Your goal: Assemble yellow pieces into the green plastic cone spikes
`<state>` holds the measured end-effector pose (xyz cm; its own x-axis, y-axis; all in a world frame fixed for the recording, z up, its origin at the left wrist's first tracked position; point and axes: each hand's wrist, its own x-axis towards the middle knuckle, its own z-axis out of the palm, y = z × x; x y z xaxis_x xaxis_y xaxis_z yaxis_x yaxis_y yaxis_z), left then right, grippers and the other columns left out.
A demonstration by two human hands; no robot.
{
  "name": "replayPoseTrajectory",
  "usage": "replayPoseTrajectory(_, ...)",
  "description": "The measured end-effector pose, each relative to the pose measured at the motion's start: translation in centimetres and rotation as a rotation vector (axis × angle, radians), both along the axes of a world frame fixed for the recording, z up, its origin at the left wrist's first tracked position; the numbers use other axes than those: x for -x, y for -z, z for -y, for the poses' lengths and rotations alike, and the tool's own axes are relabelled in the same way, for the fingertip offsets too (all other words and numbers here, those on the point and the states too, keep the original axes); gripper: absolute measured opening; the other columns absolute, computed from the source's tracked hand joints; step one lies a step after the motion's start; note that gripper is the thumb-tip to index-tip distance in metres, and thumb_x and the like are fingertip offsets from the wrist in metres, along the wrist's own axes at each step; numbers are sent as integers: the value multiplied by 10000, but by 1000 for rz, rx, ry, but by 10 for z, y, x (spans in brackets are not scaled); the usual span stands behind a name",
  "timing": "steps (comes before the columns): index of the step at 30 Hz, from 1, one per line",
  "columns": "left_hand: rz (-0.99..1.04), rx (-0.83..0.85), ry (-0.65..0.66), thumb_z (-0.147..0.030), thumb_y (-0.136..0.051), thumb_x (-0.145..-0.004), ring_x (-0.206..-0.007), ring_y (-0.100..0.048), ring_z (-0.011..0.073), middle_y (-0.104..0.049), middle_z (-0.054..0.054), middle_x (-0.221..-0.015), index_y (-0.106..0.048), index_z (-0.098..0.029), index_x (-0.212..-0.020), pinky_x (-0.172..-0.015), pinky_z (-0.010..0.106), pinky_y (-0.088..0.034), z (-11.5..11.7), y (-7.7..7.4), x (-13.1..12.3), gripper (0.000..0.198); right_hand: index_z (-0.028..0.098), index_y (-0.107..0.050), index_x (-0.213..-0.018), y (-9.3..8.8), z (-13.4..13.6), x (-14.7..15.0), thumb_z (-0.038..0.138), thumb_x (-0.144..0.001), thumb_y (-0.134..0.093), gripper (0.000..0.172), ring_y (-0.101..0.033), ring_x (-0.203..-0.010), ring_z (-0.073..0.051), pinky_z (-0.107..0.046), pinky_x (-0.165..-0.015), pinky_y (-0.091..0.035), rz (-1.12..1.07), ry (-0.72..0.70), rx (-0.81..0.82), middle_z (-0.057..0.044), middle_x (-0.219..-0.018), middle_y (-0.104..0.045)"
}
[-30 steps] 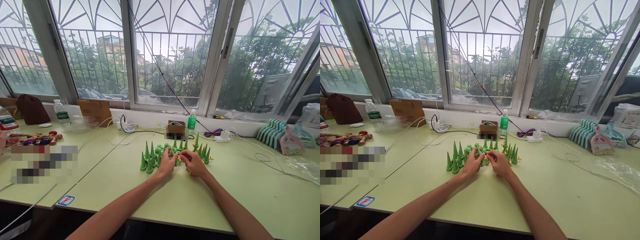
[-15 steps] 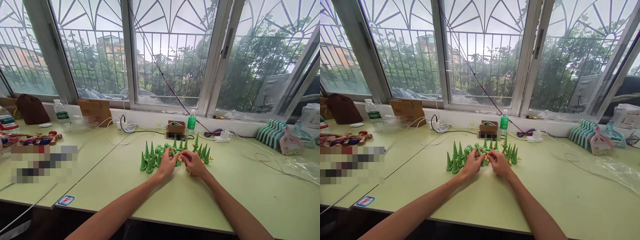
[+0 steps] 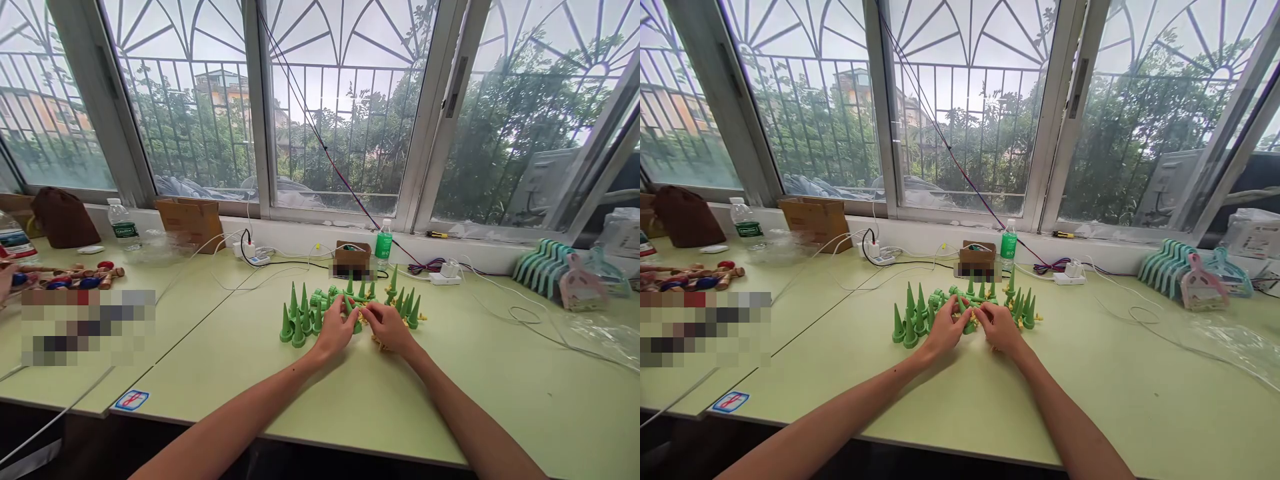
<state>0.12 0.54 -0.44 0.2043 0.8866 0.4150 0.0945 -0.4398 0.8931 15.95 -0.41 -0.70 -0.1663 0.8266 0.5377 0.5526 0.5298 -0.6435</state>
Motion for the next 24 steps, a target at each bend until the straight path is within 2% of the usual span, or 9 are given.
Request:
replayPoseTrajectory(4, -9, -4, -8, -428, -564, -842, -478, -331, 57, -463, -47, -670, -503, -177, -899, -434, 186, -280, 1, -1, 0, 265, 182, -466, -618, 1, -1, 0, 430, -945, -446, 411, -352, -519, -110, -254, -515, -270, 8, 10, 0, 34, -543, -424)
replayPoseTrajectory(11, -52, -34, -19, -441, -542, -864, -444, -330, 43, -463, -47, -691, -498, -181, -926, -426, 189, -246, 3, -2, 0, 271, 191, -386, -585, 1, -1, 0, 446, -954, -421, 451, -326, -523, -111, -263, -517, -251, 12, 19, -10, 35, -544, -382)
replayPoseTrajectory(17, -97, -80, -2, -446, -508, -891, -409, -330, 35, -475, -42, -701, -487, -182, -965, -421, 196, -213, 7, -4, 0, 274, 182, -425, -564, 0, 0, 0, 446, -966, -398, 482, -392, -511, -111, -254, -529, -293, -2, 18, 29, 19, -538, -461)
replayPoseTrajectory(24, -107, -91, 1, -448, -503, -895, -409, -341, 42, -482, -44, -690, -483, -186, -966, -425, 196, -210, 6, -1, 0, 272, 182, -402, -519, 0, -1, 1, 482, -962, -393, 535, -361, -478, -104, -253, -503, -278, -1, 23, 24, 26, -487, -422)
